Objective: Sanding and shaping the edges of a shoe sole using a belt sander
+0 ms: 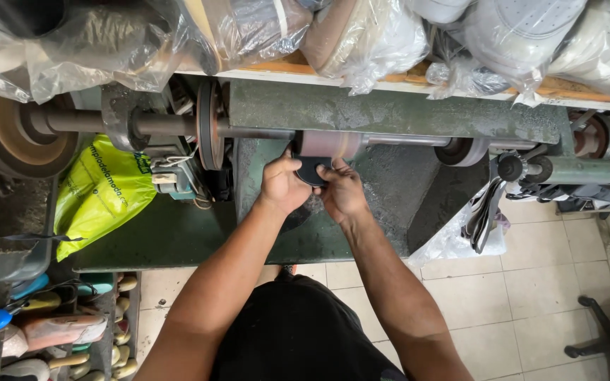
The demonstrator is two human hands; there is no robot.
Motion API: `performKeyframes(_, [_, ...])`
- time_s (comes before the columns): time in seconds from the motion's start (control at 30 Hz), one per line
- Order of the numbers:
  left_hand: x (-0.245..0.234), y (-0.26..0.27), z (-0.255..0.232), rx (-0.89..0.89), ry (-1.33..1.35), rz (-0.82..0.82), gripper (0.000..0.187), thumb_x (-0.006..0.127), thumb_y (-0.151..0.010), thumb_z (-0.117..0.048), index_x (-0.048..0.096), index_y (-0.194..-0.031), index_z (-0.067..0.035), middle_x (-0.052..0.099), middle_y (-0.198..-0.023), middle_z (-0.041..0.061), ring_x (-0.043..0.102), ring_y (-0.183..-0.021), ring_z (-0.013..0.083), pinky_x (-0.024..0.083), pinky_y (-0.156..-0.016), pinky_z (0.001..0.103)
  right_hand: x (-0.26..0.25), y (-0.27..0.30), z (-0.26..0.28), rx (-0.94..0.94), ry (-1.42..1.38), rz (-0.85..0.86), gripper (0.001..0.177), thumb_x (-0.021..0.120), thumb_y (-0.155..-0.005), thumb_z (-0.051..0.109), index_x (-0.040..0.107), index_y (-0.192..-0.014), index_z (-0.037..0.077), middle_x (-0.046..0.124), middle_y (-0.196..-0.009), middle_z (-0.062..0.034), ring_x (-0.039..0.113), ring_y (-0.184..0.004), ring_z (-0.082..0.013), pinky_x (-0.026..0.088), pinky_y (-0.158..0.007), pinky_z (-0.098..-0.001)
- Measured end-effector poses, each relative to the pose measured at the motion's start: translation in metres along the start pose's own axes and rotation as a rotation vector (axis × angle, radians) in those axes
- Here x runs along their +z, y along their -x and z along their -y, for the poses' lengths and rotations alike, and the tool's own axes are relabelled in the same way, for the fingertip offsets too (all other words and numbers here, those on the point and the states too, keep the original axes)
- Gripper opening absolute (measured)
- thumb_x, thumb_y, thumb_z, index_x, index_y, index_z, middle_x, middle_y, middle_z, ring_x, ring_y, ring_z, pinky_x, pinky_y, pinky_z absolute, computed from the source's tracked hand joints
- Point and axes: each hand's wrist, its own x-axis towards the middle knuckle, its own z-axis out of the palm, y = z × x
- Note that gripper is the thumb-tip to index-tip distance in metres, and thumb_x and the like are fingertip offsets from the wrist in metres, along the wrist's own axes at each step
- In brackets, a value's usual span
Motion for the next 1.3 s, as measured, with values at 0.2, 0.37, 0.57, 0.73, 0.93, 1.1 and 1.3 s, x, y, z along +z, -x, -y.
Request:
performKeyframes(0.2, [0.028,0.028,-0.003,0.007,0.071,-0.104,0.057,0.057,-0.068,-0.008,0.064,-0.125,-0.013,0.071,-0.113,0.016,0.066,-0.094,0.0311,0.053,-0.078,0.044,-0.007,0.038,0.006,-0.034,0.116,-0.055,0.034,0.066,-0.088,-0.006,0.068,-0.122,0.002,0.065,-0.081,-0.0095,0.066,-0.062,-0.0191,0.058,-0.045,-0.0245])
performKeyframes(0.37, [-0.075,0.059,0.019,-0.106,0.294,-0.094,0.035,0.061,-0.073,-0.035,0.063,-0.104,-0.019,0.072,-0.106,0.009,0.067,-0.104,0.0334,0.053,-0.09,0.052,-0.079,0.09,0.016,-0.128,0.463,0.284,0.057,0.077,-0.071,-0.016,0.07,-0.126,-0.001,0.075,-0.101,-0.0189,0.071,-0.089,-0.0253,0.064,-0.07,-0.0414])
performKeyframes(0.57, [0.014,0.116,-0.034,-0.154,0.219,-0.197,0.077,0.065,-0.078,-0.067,0.056,-0.132,-0.013,0.067,-0.128,0.018,0.066,-0.115,0.0341,0.057,-0.092,0.057,-0.194,0.062,0.048,-0.248,0.506,0.08,0.046,0.072,-0.074,-0.014,0.07,-0.118,-0.004,0.072,-0.094,-0.0117,0.07,-0.082,-0.0175,0.06,-0.074,-0.0282])
performKeyframes(0.73, [-0.046,0.144,-0.005,-0.438,-0.002,-0.118,0.086,0.062,-0.075,-0.044,0.042,-0.146,0.0,0.06,-0.132,0.028,0.065,-0.117,0.0408,0.057,-0.093,0.056,-0.161,0.008,0.037,-0.16,0.256,-0.021,0.046,0.072,-0.074,-0.016,0.069,-0.119,-0.003,0.074,-0.092,-0.012,0.073,-0.078,-0.0205,0.061,-0.073,-0.0303])
performKeyframes(0.93, [-0.018,0.137,0.024,-0.324,-0.751,-0.359,0.071,0.076,-0.084,-0.003,0.041,-0.145,0.003,0.055,-0.131,0.03,0.053,-0.124,0.0353,0.05,-0.097,0.047,-0.087,-0.042,-0.021,0.092,-0.399,-0.072,0.041,0.071,-0.086,0.03,0.07,-0.116,0.001,0.071,-0.107,-0.0225,0.071,-0.095,-0.0352,0.056,-0.085,-0.044])
performKeyframes(1.1, [0.007,0.109,0.01,-0.057,-0.676,-0.456,0.047,0.073,-0.086,-0.001,0.06,-0.132,-0.004,0.074,-0.117,0.015,0.069,-0.105,0.0198,0.061,-0.088,0.04,0.011,-0.005,0.001,0.106,-0.984,0.232,0.076,0.065,-0.09,0.059,0.065,-0.126,-0.008,0.069,-0.114,-0.0313,0.069,-0.108,-0.0469,0.055,-0.105,-0.0537])
performKeyframes(1.3, [0.07,0.075,-0.007,-0.015,-0.716,-0.522,0.023,0.072,-0.087,-0.007,0.063,-0.108,-0.007,0.061,-0.074,0.014,0.061,-0.047,0.0245,0.049,-0.026,0.033,-0.229,-0.223,-0.169,-0.096,-1.095,0.028,0.092,0.069,-0.079,0.075,0.06,-0.141,0.007,0.057,-0.147,-0.0192,0.05,-0.14,-0.0354,0.026,-0.129,-0.0519])
